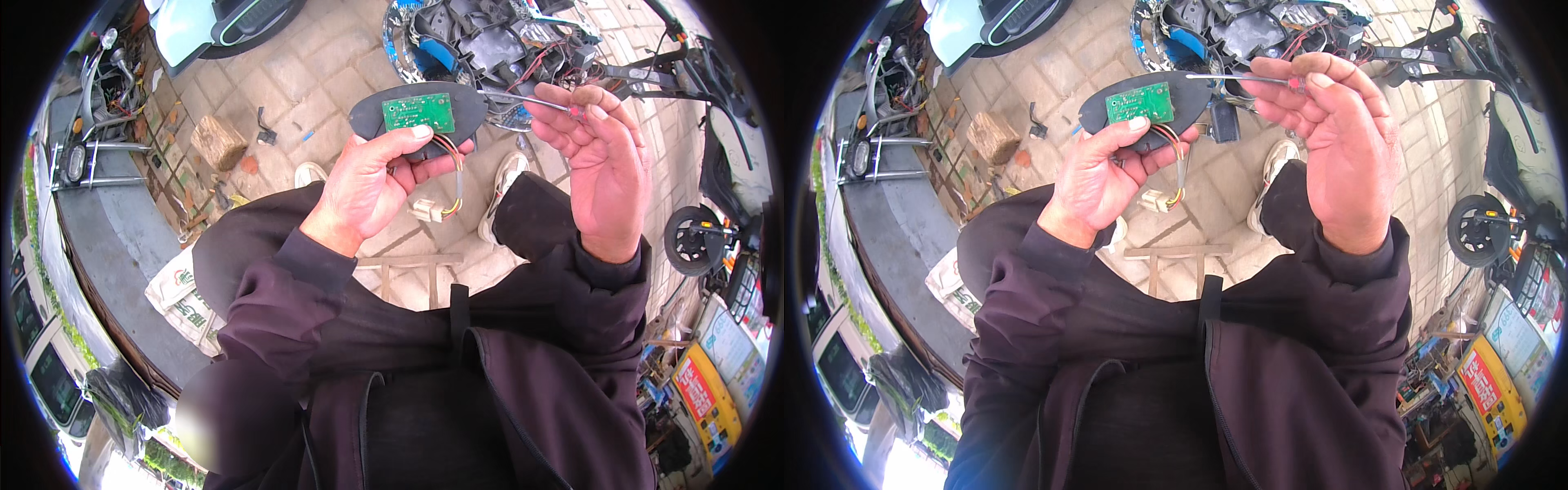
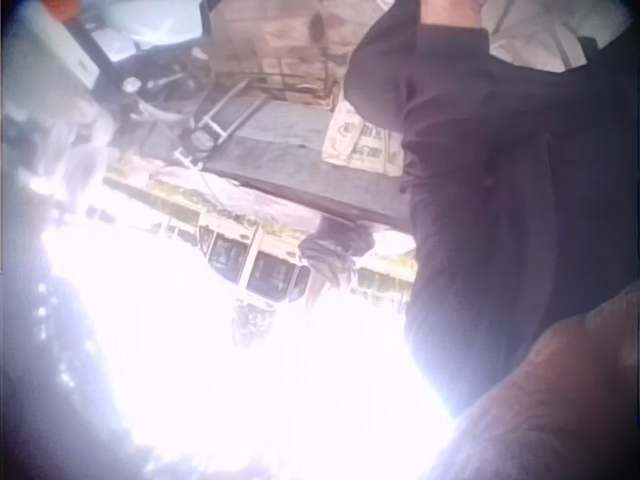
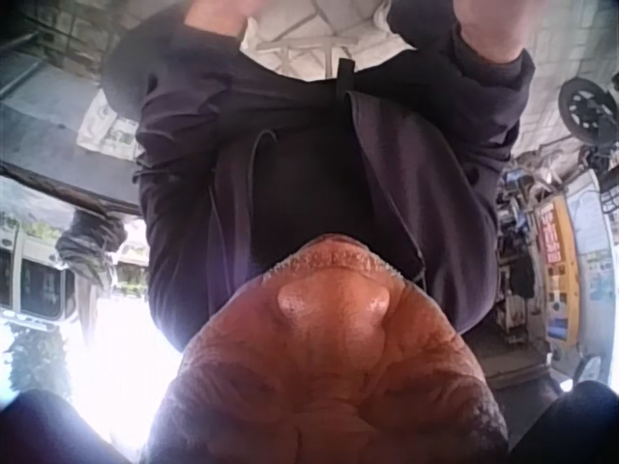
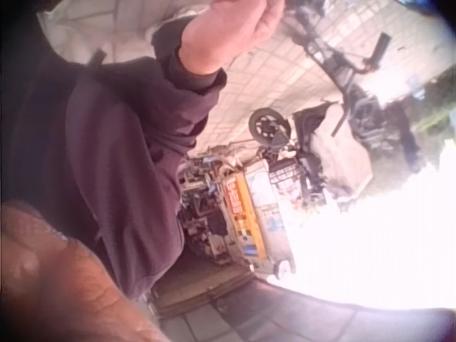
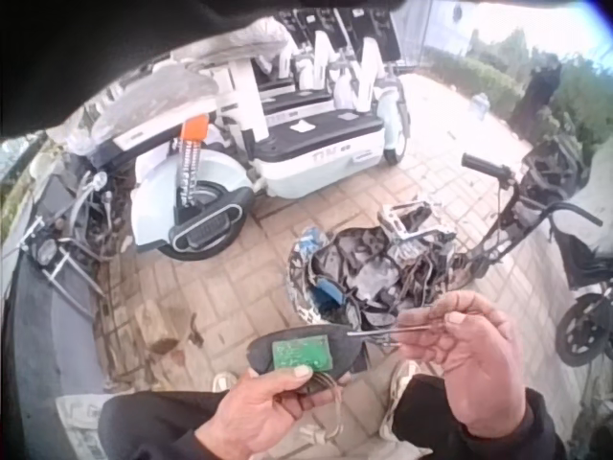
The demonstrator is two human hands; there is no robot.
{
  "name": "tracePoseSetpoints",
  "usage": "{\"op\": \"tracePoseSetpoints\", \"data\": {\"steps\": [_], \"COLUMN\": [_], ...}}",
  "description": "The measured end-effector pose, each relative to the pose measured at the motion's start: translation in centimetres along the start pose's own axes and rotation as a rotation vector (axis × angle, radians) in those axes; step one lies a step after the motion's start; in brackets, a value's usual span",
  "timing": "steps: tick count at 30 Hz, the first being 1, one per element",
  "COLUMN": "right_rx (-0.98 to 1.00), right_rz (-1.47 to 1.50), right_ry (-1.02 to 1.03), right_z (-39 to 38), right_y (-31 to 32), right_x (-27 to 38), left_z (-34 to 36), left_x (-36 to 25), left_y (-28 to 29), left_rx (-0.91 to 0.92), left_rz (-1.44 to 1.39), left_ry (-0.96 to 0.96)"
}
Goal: The person holds a small green circuit board with attached wires and repeatedly turns it over to view both sides. They then place the board onto a black plastic cover and use a screwdriver to press or adjust components on the board. The person continues to manipulate the board and wires while holding the cover.
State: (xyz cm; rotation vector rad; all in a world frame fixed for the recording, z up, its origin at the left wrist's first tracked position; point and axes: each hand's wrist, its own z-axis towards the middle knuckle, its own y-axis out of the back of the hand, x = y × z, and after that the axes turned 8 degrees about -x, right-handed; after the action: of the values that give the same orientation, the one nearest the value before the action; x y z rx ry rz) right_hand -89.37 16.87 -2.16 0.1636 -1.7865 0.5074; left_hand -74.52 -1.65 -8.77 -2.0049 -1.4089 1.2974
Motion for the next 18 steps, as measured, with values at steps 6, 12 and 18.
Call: {"op": "tracePoseSetpoints", "data": {"steps": [6,12,18], "right_rx": [-0.080,0.013,0.012], "right_rz": [0.010,-0.193,-0.073], "right_ry": [0.009,-0.339,-0.379], "right_z": [0.5,-0.2,-0.1], "right_y": [-0.1,-2.5,-2.5], "right_x": [-1.4,-3.9,-3.6], "left_z": [-0.1,-0.2,-0.6], "left_x": [-0.1,-0.3,0.0], "left_y": [-0.3,-0.4,-0.7], "left_rx": [0.023,0.056,0.045], "left_rz": [0.010,0.025,0.106], "left_ry": [-0.022,-0.006,-0.060]}}
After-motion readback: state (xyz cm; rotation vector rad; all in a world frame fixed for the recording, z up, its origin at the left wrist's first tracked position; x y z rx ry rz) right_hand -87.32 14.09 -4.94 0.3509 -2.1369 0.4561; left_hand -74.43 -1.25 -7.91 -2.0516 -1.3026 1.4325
